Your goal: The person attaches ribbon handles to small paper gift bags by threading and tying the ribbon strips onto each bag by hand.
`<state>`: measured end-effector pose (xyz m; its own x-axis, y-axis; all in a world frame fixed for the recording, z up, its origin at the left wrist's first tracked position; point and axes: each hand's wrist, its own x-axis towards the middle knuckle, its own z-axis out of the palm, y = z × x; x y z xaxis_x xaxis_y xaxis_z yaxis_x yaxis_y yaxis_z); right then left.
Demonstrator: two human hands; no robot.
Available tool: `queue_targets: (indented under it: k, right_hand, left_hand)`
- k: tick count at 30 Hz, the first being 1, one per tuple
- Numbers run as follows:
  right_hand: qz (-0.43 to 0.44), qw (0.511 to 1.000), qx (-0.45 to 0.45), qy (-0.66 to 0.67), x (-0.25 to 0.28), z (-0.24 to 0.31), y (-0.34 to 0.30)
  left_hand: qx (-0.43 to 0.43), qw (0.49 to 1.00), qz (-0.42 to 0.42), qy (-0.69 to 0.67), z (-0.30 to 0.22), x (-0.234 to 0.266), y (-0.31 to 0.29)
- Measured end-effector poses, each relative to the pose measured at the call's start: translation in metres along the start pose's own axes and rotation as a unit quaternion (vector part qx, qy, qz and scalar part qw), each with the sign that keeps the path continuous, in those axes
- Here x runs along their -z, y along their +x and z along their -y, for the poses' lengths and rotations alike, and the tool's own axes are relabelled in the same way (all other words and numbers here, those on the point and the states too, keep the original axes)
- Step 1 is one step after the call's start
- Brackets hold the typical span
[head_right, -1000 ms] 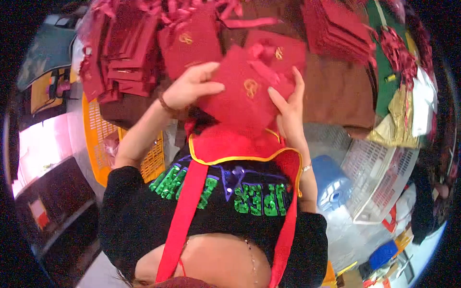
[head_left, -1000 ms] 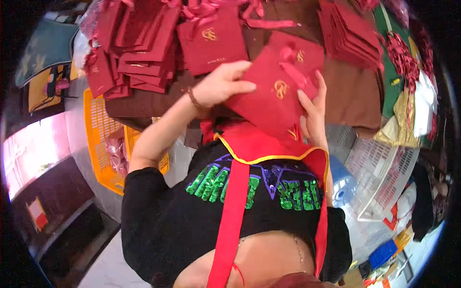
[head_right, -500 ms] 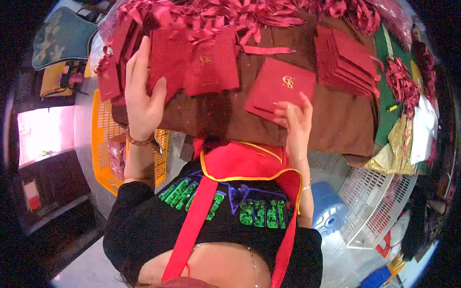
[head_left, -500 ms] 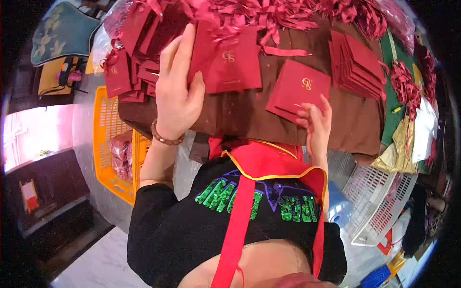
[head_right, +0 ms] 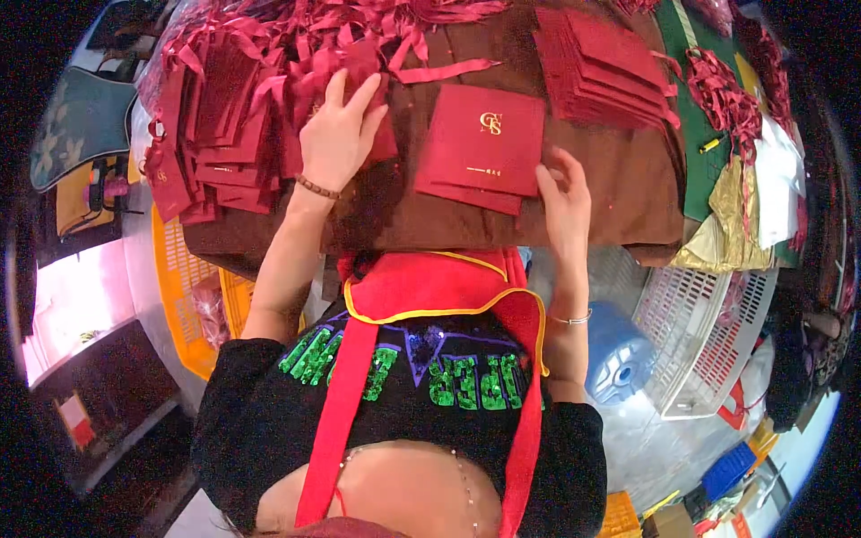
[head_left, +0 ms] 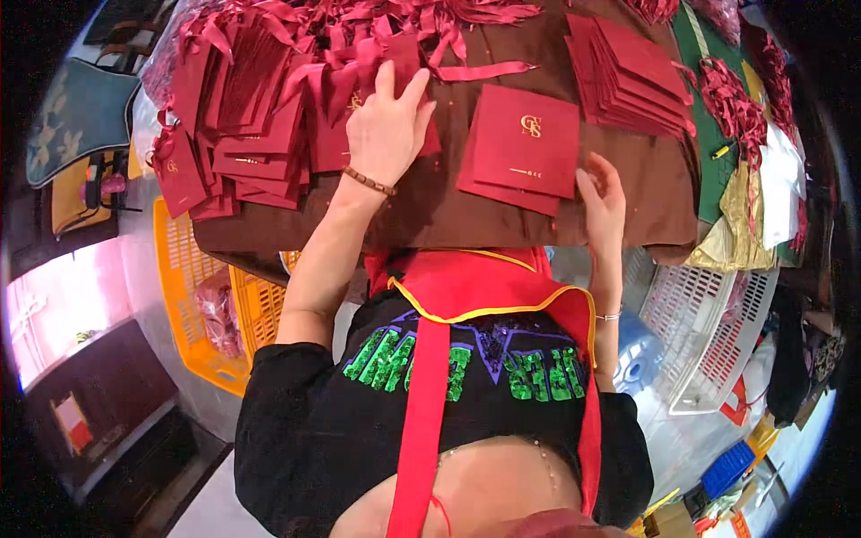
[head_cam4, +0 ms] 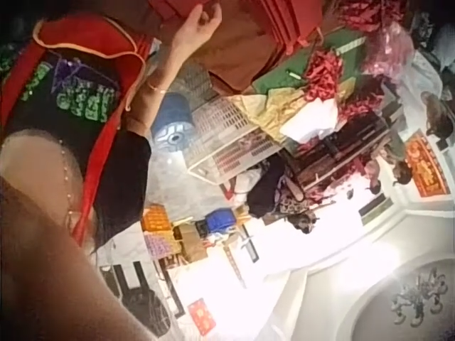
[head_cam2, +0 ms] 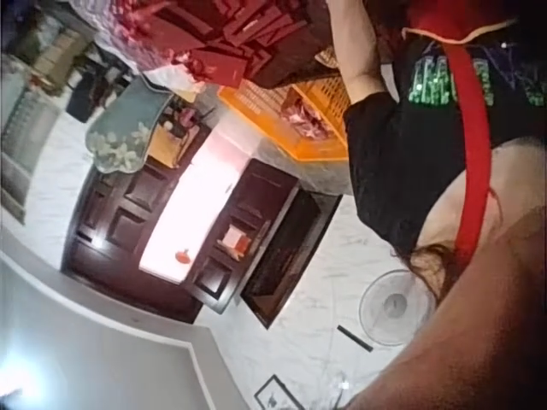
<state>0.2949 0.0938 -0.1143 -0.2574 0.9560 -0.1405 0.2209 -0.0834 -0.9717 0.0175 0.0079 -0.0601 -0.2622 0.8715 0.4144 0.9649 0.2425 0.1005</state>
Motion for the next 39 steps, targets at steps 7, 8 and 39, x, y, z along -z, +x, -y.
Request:
queue_targets:
  k: [7, 8, 39]
  right_hand:
    - [0.057, 0.998, -0.007, -0.006, -0.013, 0.016, -0.006]
    - [0.054, 0.998, -0.001, -0.021, -0.016, 0.021, -0.011]
    - [0.078, 0.921, 0.265, -0.273, -0.029, 0.045, -0.04]
  left_hand:
    - [-0.007, 0.965, 0.197, -0.172, -0.054, -0.012, -0.017]
    - [-0.029, 0.968, 0.165, -0.187, -0.057, -0.015, -0.024]
    - [-0.157, 0.927, 0.186, -0.285, -0.045, -0.001, -0.044]
